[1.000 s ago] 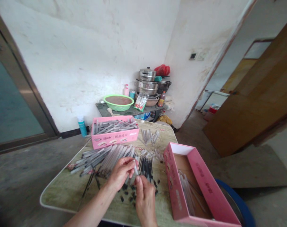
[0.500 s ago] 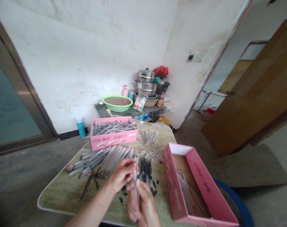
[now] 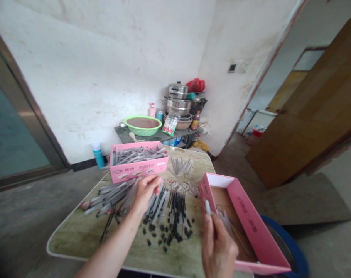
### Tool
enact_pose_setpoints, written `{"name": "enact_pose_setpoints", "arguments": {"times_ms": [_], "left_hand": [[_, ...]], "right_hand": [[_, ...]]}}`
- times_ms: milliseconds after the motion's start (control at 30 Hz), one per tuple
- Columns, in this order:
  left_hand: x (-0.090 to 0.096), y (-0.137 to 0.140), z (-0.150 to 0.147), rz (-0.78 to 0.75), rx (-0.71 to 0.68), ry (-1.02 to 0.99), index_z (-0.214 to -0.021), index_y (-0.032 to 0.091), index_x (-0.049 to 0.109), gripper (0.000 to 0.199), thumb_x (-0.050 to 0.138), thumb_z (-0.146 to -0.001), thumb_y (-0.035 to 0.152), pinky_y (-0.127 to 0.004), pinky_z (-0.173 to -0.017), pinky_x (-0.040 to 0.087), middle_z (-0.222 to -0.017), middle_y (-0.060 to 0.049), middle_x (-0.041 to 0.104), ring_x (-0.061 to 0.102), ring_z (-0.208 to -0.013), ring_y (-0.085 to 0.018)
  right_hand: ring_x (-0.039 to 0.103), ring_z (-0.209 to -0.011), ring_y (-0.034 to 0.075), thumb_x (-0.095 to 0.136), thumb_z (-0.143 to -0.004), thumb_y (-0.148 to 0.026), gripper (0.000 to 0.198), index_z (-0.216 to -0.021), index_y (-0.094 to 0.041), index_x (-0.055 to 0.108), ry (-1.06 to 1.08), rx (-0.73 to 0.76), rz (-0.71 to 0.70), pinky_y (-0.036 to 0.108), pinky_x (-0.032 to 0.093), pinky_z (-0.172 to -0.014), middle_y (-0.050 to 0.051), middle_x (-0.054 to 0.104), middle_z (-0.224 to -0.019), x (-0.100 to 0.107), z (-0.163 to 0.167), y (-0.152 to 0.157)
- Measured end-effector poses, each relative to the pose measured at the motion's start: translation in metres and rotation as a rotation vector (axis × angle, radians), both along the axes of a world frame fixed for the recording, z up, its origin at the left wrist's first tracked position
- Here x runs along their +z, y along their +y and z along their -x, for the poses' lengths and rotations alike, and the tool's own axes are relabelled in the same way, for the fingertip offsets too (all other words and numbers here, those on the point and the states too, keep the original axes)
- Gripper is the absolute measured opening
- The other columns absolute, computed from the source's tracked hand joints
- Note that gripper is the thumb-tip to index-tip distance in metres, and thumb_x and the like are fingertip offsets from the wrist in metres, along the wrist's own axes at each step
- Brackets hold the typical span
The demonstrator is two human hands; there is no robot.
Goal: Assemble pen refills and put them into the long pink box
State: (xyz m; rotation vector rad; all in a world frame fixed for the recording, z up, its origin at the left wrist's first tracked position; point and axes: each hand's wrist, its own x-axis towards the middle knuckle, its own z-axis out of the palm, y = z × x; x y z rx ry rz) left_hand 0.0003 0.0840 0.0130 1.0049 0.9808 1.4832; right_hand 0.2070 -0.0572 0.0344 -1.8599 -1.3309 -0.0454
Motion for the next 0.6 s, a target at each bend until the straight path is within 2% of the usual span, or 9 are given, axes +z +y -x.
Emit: {"name": "enact_pose_setpoints", "arguments": {"times_ms": [67,133,200,300,367,433,533,600], "left_hand": [[-0.014,0.007,-0.015,0.041,-0.019,0.147,-0.090,0.014,0.066,0.032,0.064,-0.074,0.041,-0.019,-0.038,0.038,-0.056,0.003,0.058,0.048,-0.042,-0.009],[-0.028,0.016,-0.032,0.069,-0.042,0.212,-0.089,0.014,0.066,0.028,0.065,-0.072,0.036,-0.019,-0.036,0.036,-0.051,0.004,0.055,0.048,-0.037,-0.009],[-0.041,0.027,-0.047,0.091,-0.059,0.267,-0.082,0.014,0.067,0.019,0.067,-0.070,0.029,-0.019,-0.036,0.036,-0.046,0.005,0.053,0.047,-0.035,-0.009],[-0.052,0.041,-0.063,0.103,-0.071,0.349,-0.065,0.014,0.065,0.006,0.066,-0.068,0.019,-0.020,-0.039,0.037,-0.041,0.005,0.049,0.048,-0.035,-0.010],[-0.055,0.047,-0.067,0.096,-0.065,0.388,-0.056,0.015,0.061,0.012,0.066,-0.067,0.014,-0.021,-0.042,0.038,-0.039,0.005,0.048,0.049,-0.036,-0.011],[-0.056,0.049,-0.067,0.077,-0.048,0.404,-0.056,0.015,0.062,0.012,0.065,-0.068,0.013,-0.021,-0.045,0.039,-0.042,0.004,0.050,0.051,-0.039,-0.012],[-0.053,0.042,-0.057,0.032,-0.005,0.392,-0.076,0.015,0.068,0.009,0.059,-0.074,0.016,-0.022,-0.048,0.042,-0.054,0.001,0.059,0.056,-0.047,-0.013],[-0.051,0.030,-0.045,0.003,0.037,0.381,-0.095,0.016,0.068,0.021,0.054,-0.080,0.020,-0.022,-0.051,0.044,-0.066,-0.002,0.064,0.057,-0.052,-0.013]], "right_hand": [[0.065,-0.060,0.026,0.041,-0.087,-0.053,0.049,-0.100,-0.016,0.069,-0.158,-0.168,0.183,0.029,0.041,-0.052,0.015,0.071,-0.073,0.013,-0.040,0.011],[0.066,-0.065,0.030,0.040,-0.087,-0.048,0.043,-0.097,-0.019,0.071,-0.274,-0.219,0.419,0.032,0.039,-0.051,0.017,0.072,-0.077,0.017,-0.074,0.023],[0.067,-0.074,0.031,0.040,-0.087,-0.040,0.037,-0.091,-0.020,0.071,-0.306,-0.166,0.586,0.033,0.040,-0.054,0.017,0.072,-0.083,0.012,-0.096,0.034],[0.067,-0.083,0.030,0.039,-0.088,-0.034,0.034,-0.086,-0.019,0.071,-0.311,-0.026,0.696,0.033,0.043,-0.062,0.016,0.072,-0.088,0.000,-0.107,0.044],[0.067,-0.084,0.029,0.039,-0.088,-0.034,0.035,-0.089,-0.019,0.071,-0.331,-0.013,0.676,0.034,0.044,-0.065,0.016,0.073,-0.088,-0.003,-0.104,0.043],[0.068,-0.081,0.030,0.038,-0.088,-0.039,0.039,-0.098,-0.019,0.070,-0.351,-0.089,0.595,0.035,0.044,-0.062,0.017,0.073,-0.087,0.003,-0.094,0.039],[0.068,-0.073,0.031,0.038,-0.087,-0.046,0.043,-0.102,-0.020,0.069,-0.290,-0.145,0.388,0.034,0.044,-0.058,0.015,0.073,-0.080,0.017,-0.067,0.029],[0.069,-0.071,0.028,0.042,-0.086,-0.048,0.041,-0.098,-0.020,0.069,-0.173,-0.020,0.223,0.031,0.046,-0.058,0.013,0.073,-0.078,0.019,-0.042,0.025]]}}
